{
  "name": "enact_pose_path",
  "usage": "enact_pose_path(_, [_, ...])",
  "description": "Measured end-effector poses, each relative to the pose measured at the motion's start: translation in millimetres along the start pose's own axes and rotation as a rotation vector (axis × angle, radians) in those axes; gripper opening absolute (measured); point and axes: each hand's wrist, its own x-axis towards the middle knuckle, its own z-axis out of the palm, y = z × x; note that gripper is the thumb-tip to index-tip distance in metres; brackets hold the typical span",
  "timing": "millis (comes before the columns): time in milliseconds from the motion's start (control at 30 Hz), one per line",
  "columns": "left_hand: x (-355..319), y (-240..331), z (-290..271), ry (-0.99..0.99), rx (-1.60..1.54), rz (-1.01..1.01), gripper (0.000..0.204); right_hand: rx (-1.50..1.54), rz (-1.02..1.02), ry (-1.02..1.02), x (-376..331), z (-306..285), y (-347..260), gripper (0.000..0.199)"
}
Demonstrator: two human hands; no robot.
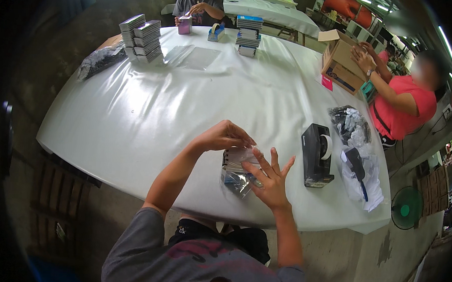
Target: The person wraps stacks of notebooks in clear plastic film at a table. They place the notebooks on the film, fold the film around them, and secure the package with tape. The wrapped notebooks are set aside on the table.
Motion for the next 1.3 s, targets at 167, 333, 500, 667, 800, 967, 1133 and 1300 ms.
enact_pose_path(167, [12,12,-7,0.096,-0.181,-0.056,0.021,-0.017,0.005,-0.006,0,2,3,0.045])
enact_pose_path(333, [-11,38,2,0.506,0.008,0.39,0.032,0.017,0.034,-0.049,1,-1,1,0.05])
enact_pose_path(500, [-52,47,18,0.187,0.59,0.607,0.033,0.044,0.065,-0.038,-2,-1,1,0.052])
enact_pose_path(667, [-62,14,26,0.126,0.727,0.471,0.045,0.066,0.07,-0.026,-4,3,1,0.052])
enact_pose_path(800, [-59,-5,23,0.159,0.647,0.485,0.046,0.102,0.097,-0.041,-3,0,-2,0.053])
enact_pose_path(967, [-62,-16,25,0.221,0.581,0.46,0.047,0.13,0.108,-0.076,0,-5,-10,0.055])
enact_pose_path(1133, [-62,-12,24,0.124,0.672,0.359,0.048,0.198,0.098,-0.133,-6,-13,-11,0.075])
enact_pose_path(1300, [-68,-11,28,0.151,0.768,0.355,0.051,0.139,0.275,0.235,-22,-64,26,0.062])
